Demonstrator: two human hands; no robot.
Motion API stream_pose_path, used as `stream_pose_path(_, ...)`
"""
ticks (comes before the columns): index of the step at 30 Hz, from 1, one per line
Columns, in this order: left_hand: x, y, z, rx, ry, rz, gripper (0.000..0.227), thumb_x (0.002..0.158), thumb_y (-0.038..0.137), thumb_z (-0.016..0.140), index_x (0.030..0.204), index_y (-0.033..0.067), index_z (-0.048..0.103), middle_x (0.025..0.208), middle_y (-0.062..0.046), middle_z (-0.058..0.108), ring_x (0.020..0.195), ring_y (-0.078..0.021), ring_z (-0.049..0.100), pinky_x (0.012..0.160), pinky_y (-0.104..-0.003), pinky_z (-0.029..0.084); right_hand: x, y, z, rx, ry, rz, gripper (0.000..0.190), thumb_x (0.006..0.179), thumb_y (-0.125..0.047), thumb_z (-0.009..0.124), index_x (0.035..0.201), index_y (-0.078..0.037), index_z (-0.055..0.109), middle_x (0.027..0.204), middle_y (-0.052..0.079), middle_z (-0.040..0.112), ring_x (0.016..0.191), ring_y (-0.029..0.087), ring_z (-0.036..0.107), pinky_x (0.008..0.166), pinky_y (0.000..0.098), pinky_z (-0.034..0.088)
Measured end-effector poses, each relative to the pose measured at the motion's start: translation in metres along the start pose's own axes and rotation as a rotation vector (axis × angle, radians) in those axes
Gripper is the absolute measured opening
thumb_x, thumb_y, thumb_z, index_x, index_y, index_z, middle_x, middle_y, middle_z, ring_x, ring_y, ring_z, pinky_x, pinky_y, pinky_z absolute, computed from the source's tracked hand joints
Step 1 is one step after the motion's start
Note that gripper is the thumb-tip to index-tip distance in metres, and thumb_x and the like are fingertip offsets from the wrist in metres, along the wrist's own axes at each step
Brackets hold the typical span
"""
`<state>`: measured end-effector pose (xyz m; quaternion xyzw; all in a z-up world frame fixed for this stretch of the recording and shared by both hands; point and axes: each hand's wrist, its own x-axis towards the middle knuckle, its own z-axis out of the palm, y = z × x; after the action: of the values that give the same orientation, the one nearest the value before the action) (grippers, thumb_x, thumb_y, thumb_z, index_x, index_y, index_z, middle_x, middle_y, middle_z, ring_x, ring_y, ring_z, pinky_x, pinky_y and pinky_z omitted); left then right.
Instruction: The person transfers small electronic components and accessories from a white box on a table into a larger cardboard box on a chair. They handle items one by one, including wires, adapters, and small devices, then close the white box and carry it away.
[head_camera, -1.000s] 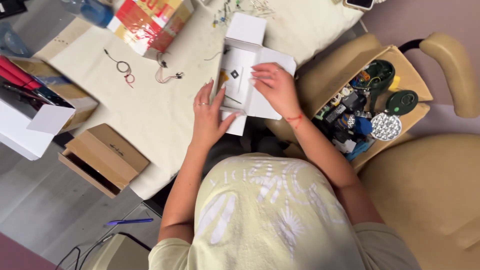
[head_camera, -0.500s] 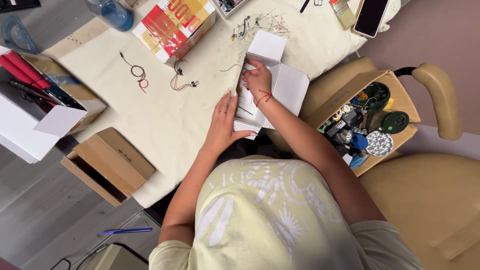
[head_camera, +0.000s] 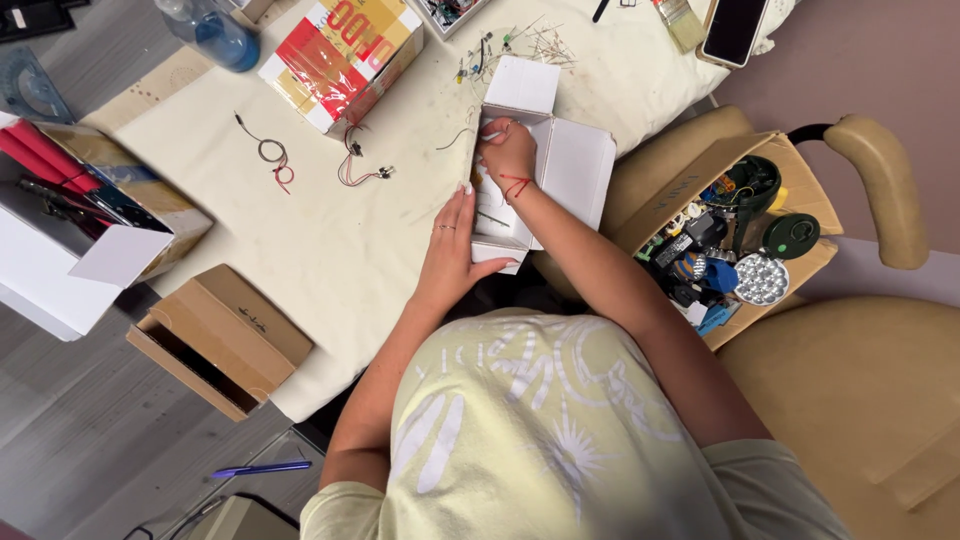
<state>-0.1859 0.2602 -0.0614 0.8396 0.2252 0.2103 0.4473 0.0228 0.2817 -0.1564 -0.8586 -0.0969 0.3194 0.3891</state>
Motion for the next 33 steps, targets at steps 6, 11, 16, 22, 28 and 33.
stream_pose_path(6,0.000,0.001,0.001,0.021,-0.002,-0.001,0.120,0.074,0.050,0.091,0.160,-0.0006,0.025,0.154,-0.032,0.039,0.143,-0.0490,0.040,0.123,-0.056,0.031,-0.021,-0.025,-0.012,0.032,-0.003,0.000,0.015,0.073,-0.003,0.069,0.088,-0.003,0.075,0.072,0.013,0.073,0.048,0.022,0.072,0.040,0.0287,0.065)
stream_pose_path(11,0.000,0.002,0.000,0.021,-0.007,-0.005,0.121,0.073,0.049,0.092,0.161,-0.0003,0.025,0.154,-0.031,0.038,0.143,-0.0491,0.040,0.123,-0.056,0.032,-0.047,-0.050,-0.031,0.063,-0.096,-0.083,0.017,0.078,-0.002,0.067,0.094,0.004,0.072,0.076,0.017,0.072,0.053,0.022,0.073,0.045,0.0293,0.067)
stream_pose_path(16,-0.003,0.001,0.000,0.017,-0.020,-0.010,0.121,0.071,0.047,0.093,0.160,-0.0022,0.026,0.154,-0.033,0.037,0.143,-0.0504,0.040,0.122,-0.057,0.033,-0.062,-0.056,-0.043,0.040,-0.101,-0.161,0.017,0.085,-0.001,0.063,0.098,0.005,0.071,0.079,0.019,0.073,0.057,0.022,0.074,0.049,0.0289,0.067)
stream_pose_path(22,0.000,0.006,-0.003,0.000,-0.021,-0.020,0.123,0.071,0.046,0.093,0.161,-0.0018,0.024,0.154,-0.033,0.036,0.142,-0.0514,0.039,0.121,-0.058,0.033,-0.043,-0.048,-0.035,-0.361,-0.171,-0.239,0.048,0.087,-0.013,0.066,0.135,-0.012,0.062,0.080,0.009,0.075,0.078,0.026,0.078,0.079,0.0492,0.067)
stream_pose_path(28,-0.001,0.005,-0.001,-0.007,-0.019,-0.023,0.122,0.071,0.047,0.093,0.160,-0.0020,0.024,0.154,-0.033,0.037,0.141,-0.0513,0.041,0.121,-0.058,0.033,-0.041,-0.052,-0.030,-0.684,-0.137,-0.290,0.022,0.095,-0.018,0.062,0.116,-0.014,0.065,0.104,0.020,0.076,0.102,0.045,0.073,0.089,0.0576,0.059)
stream_pose_path(33,-0.002,0.006,-0.001,0.008,-0.014,-0.025,0.122,0.073,0.048,0.092,0.162,0.0007,0.023,0.155,-0.032,0.036,0.143,-0.0500,0.039,0.122,-0.057,0.031,-0.016,-0.026,-0.020,-0.652,-0.080,-0.314,0.017,0.089,-0.027,0.069,0.100,-0.014,0.075,0.090,0.017,0.077,0.093,0.045,0.074,0.081,0.0551,0.060)
